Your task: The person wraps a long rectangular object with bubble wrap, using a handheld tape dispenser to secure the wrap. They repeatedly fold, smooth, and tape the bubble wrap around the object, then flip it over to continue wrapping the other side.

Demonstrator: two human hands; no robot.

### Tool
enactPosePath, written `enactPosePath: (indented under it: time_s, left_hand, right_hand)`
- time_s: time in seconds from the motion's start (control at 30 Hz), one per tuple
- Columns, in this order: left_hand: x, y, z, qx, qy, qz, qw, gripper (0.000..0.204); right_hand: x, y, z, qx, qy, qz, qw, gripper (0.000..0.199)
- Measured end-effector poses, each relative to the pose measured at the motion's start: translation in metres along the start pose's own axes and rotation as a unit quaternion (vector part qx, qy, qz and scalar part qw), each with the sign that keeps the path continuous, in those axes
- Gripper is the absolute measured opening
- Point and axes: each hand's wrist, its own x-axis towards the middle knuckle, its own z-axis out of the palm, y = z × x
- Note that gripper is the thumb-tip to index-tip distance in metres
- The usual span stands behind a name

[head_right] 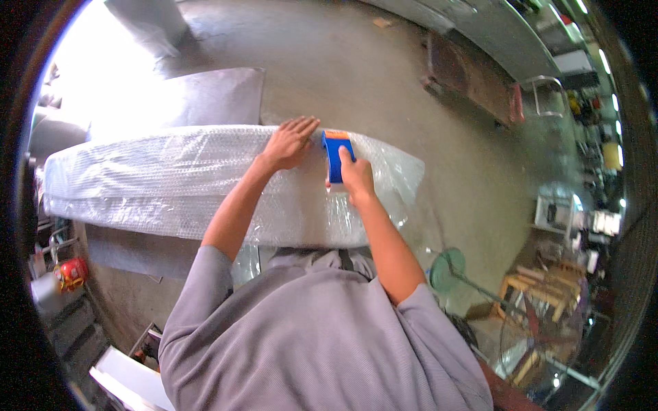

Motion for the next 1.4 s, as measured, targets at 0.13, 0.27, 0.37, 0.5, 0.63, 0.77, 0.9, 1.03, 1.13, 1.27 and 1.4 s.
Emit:
enactPosePath:
  time_s: [0.13,0.27,0.37,0.5,0.63,0.77,0.9,1.03,1.13,1.27,1.4]
  left_hand:
    - [0.002,0.001,0.005,0.010,0.005,-0.010,1.000,0.056]
    - [0.002,0.000,0.010,0.028,0.021,-0.006,0.999,0.056]
    - [0.000,-0.001,0.013,0.018,0.036,-0.002,0.999,0.057]
    - [0.001,-0.004,0.014,0.007,0.041,0.001,0.999,0.058]
    - [0.004,0.000,0.011,0.002,-0.006,-0.018,1.000,0.062]
    - [-0.006,0.036,0.011,0.067,0.026,-0.039,0.997,0.071]
    - [-0.044,0.101,0.027,-0.052,-0.069,0.084,0.993,0.085]
    - [-0.058,0.110,0.044,0.034,-0.039,0.089,0.995,0.086]
    - [-0.056,0.103,0.052,-0.027,-0.018,0.114,0.993,0.083]
    - [-0.057,0.099,0.054,-0.017,-0.018,0.113,0.993,0.083]
    - [-0.061,0.100,0.049,0.003,-0.013,0.121,0.993,0.083]
  right_hand:
    - [-0.001,-0.009,-0.004,-0.070,0.026,0.055,0.996,0.053]
    - [0.000,-0.009,-0.005,-0.115,0.041,0.106,0.987,0.051]
    - [-0.010,0.006,-0.013,-0.133,0.037,0.121,0.983,0.050]
    - [-0.040,0.037,-0.034,-0.171,0.015,0.223,0.960,0.050]
    - [-0.080,0.060,-0.045,-0.172,-0.006,0.260,0.950,0.054]
    - [-0.116,0.069,-0.047,-0.168,-0.001,0.274,0.947,0.056]
    - [-0.134,0.069,-0.055,-0.208,-0.019,0.285,0.935,0.056]
    - [-0.097,0.042,-0.066,-0.305,-0.089,0.285,0.904,0.053]
    - [-0.041,0.010,-0.064,-0.400,-0.183,0.371,0.818,0.041]
    - [-0.002,-0.016,-0.028,-0.551,-0.342,0.441,0.620,0.035]
    - [-0.034,-0.064,0.011,-0.751,-0.393,0.215,0.484,0.053]
